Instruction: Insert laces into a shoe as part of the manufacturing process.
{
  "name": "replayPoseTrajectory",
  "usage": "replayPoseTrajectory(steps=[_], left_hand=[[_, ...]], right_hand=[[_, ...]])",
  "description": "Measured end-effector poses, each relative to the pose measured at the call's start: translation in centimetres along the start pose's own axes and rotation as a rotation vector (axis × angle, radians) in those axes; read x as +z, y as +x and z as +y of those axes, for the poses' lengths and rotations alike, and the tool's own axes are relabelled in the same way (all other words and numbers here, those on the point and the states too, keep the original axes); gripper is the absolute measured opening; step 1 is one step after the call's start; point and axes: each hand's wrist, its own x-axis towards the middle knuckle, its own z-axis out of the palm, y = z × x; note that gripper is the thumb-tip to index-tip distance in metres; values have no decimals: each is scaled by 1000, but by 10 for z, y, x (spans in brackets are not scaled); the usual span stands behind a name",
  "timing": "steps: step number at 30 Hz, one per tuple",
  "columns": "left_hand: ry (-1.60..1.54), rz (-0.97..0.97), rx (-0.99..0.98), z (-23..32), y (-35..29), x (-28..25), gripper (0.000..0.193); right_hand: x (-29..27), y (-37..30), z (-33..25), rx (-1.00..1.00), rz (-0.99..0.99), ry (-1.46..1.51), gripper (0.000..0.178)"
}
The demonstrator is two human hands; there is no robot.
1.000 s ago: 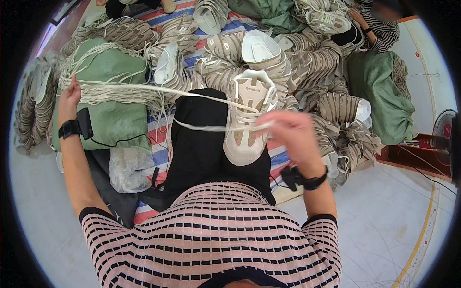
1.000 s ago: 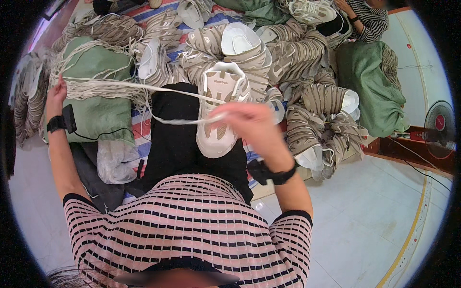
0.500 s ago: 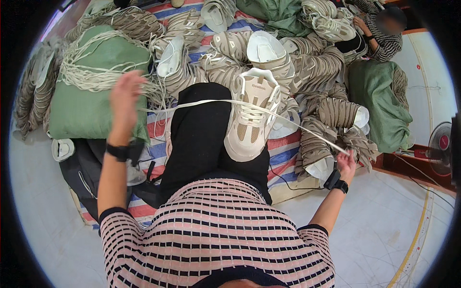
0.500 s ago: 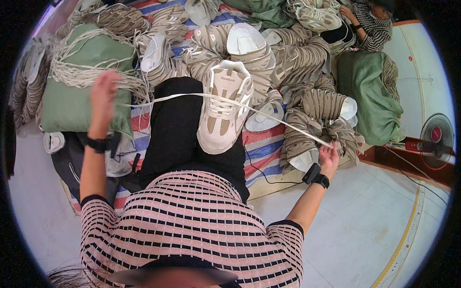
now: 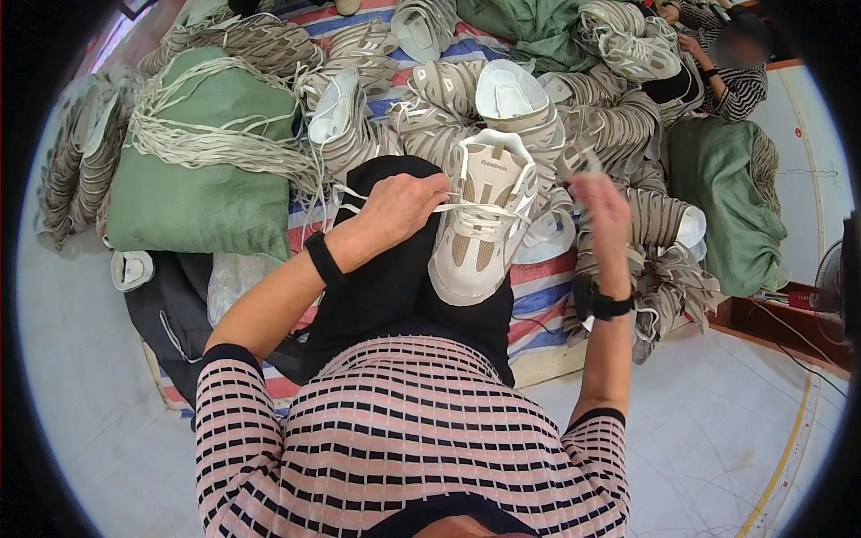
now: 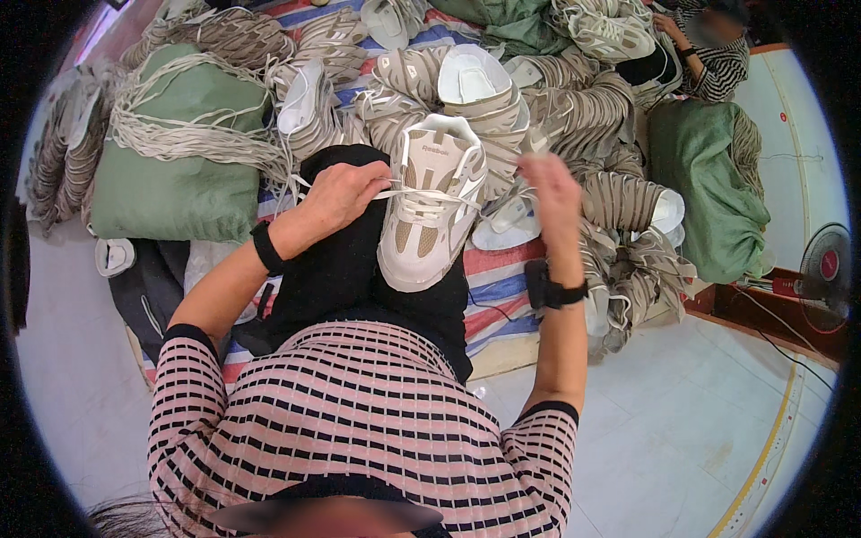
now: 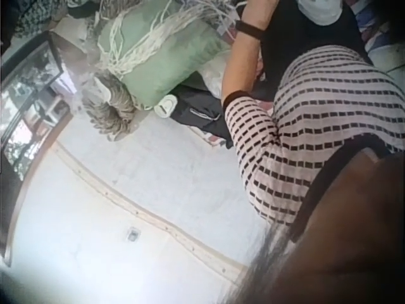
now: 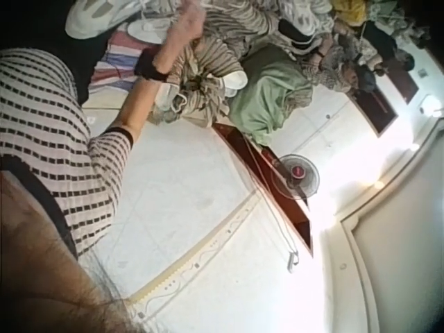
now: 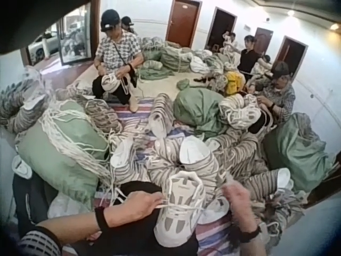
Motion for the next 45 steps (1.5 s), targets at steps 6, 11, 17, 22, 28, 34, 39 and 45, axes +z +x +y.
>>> replayPoseTrajectory(steps=[6, 11, 17, 22, 28, 34, 39, 45], left_hand=[[102, 14, -63, 5, 3, 1, 14], [125, -13, -50, 6, 10, 3, 14], [32, -95, -53, 2, 21, -5, 13], [-118, -150, -60, -9, 25, -14, 14], [-106, -45, 34, 4, 14, -19, 19], [116, -145, 314, 0, 9, -23, 21], [-256, -171, 265, -6, 24, -34, 14], [-136, -192, 408, 7, 42, -41, 14]], right_hand=[[75, 29, -37, -661, -440, -574, 17], [95, 27, -25, -651, -474, -394, 16], [98, 21, -14, -482, -470, -337, 15], [106, 20, -16, -461, -475, -438, 12], [97, 26, -4, -316, -537, -214, 8], [52, 28, -19, 406, -379, 939, 13], [-45, 43, 17, 302, -118, 1394, 25], [-243, 12, 73, 224, 573, 953, 35]])
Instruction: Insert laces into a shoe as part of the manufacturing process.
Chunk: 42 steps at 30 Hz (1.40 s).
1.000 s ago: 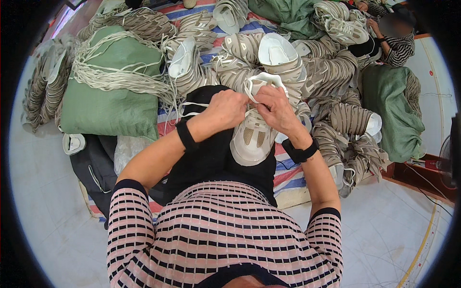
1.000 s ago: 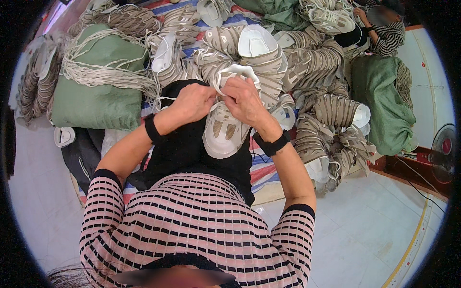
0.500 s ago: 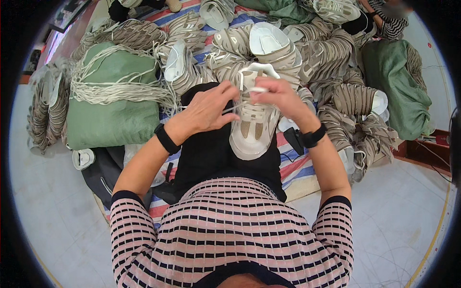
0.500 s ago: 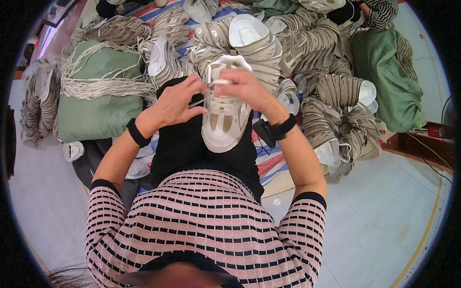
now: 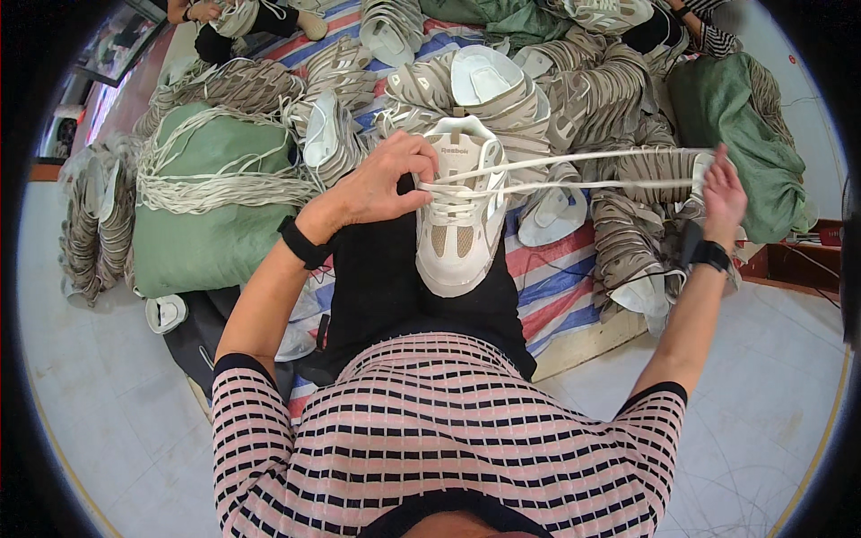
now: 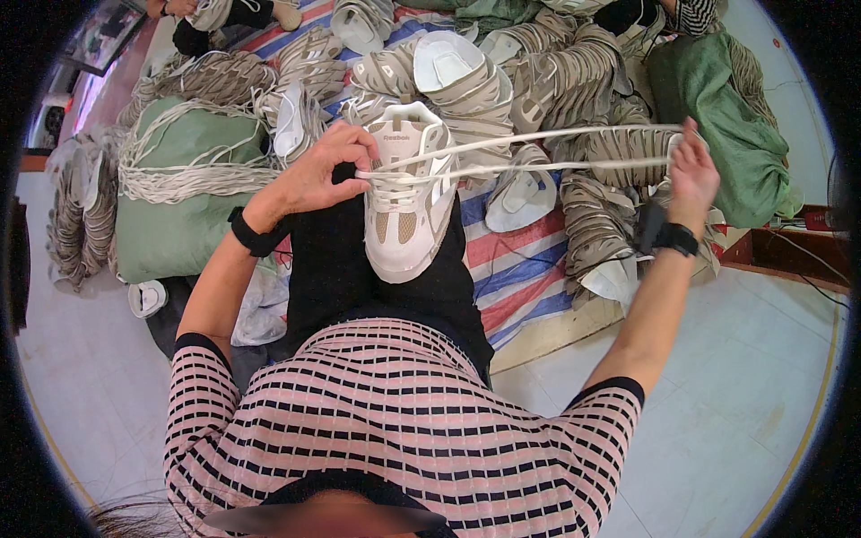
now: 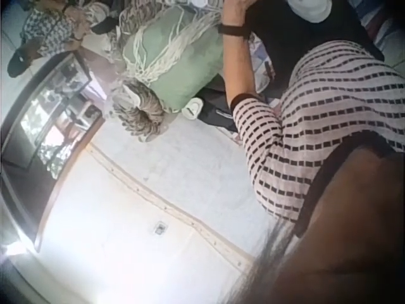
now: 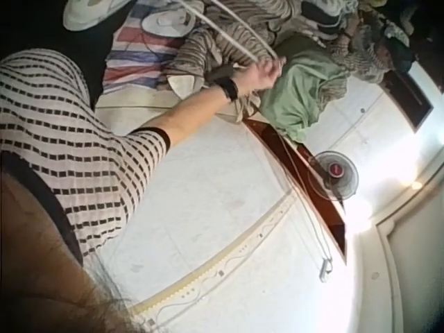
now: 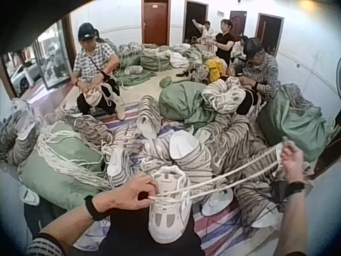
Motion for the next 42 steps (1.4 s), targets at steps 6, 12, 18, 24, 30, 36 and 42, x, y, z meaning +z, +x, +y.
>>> replayPoseTrajectory(steps=[6, 12, 18, 24, 30, 36, 42], left_hand=[[149, -29, -21, 4, 10, 14, 18], [294, 43, -2, 8, 35, 33, 20], [250, -9, -34, 4, 43, 38, 12], [-912, 147, -465, 15, 19, -1, 4], [-1099, 839, -526, -28, -115, -81, 6], [641, -41, -1363, -21, -169, -101, 21], [315, 281, -544, 0, -61, -26, 14]], right_hand=[[-120, 9, -96, -149, 72, 73, 19], [-58, -11, 27, 47, 302, -435, 19], [64, -87, 150, 300, -268, -726, 15], [136, -149, 205, -56, -708, -825, 22], [151, -171, 207, -263, -736, -1112, 23], [152, -179, 205, 81, -676, -1034, 23], [148, -182, 225, -53, -581, -742, 24]])
